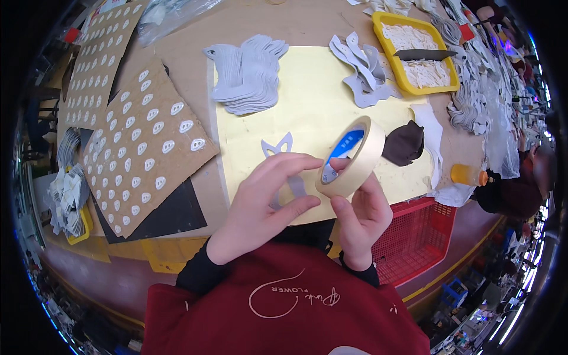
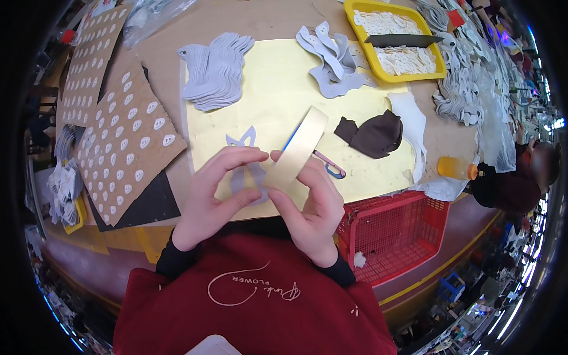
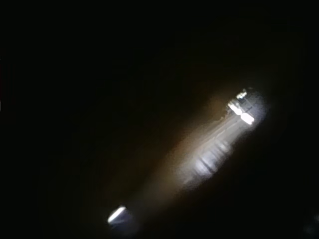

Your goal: The person applies glue to a cardboard sheet with pre-cut white shapes, then handles a roll of tape and a small gray cutout. They tear off pieces of tape and attach them to the gray cutout on a cluttered worktable.

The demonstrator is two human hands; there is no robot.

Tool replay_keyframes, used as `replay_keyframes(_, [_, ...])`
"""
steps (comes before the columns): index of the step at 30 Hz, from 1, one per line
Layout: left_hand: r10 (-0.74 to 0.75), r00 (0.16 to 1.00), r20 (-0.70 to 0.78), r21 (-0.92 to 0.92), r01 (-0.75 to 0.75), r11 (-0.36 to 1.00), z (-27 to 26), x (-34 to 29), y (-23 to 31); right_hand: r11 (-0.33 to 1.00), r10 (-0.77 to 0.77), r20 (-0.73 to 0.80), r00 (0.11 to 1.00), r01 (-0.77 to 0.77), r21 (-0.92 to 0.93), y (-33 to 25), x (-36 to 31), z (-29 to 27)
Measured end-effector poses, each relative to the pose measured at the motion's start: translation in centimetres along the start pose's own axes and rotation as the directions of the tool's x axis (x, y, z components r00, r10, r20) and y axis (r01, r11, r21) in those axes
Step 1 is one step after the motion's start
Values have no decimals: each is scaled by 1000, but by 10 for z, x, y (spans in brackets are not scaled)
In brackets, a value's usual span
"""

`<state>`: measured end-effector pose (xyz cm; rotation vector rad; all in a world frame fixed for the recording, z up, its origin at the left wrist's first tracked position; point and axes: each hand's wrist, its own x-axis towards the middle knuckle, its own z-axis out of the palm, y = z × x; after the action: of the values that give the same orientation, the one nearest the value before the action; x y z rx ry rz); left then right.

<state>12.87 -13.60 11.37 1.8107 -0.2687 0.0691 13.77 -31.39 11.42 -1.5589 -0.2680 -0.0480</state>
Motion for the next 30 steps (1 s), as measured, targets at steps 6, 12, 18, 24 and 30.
replay_keyframes(6, [-41,997,-59,-358,17,934,-6,4,-3,966,-120,256,959,172,-192,1,10,-7])
replay_keyframes(12, [-212,964,160,-737,260,623,-19,-3,12,798,-149,488,860,396,-454,-1,11,-3])
replay_keyframes(18, [-185,977,108,-591,213,778,-15,-8,8,871,-161,257,953,259,-418,8,3,5])
replay_keyframes(24, [-173,974,143,-814,216,540,-17,-23,-3,987,-118,-263,957,84,-139,14,12,9])
replay_keyframes(30, [-269,960,73,-863,196,466,-20,-35,-12,990,54,45,998,-59,126,-8,0,-4])
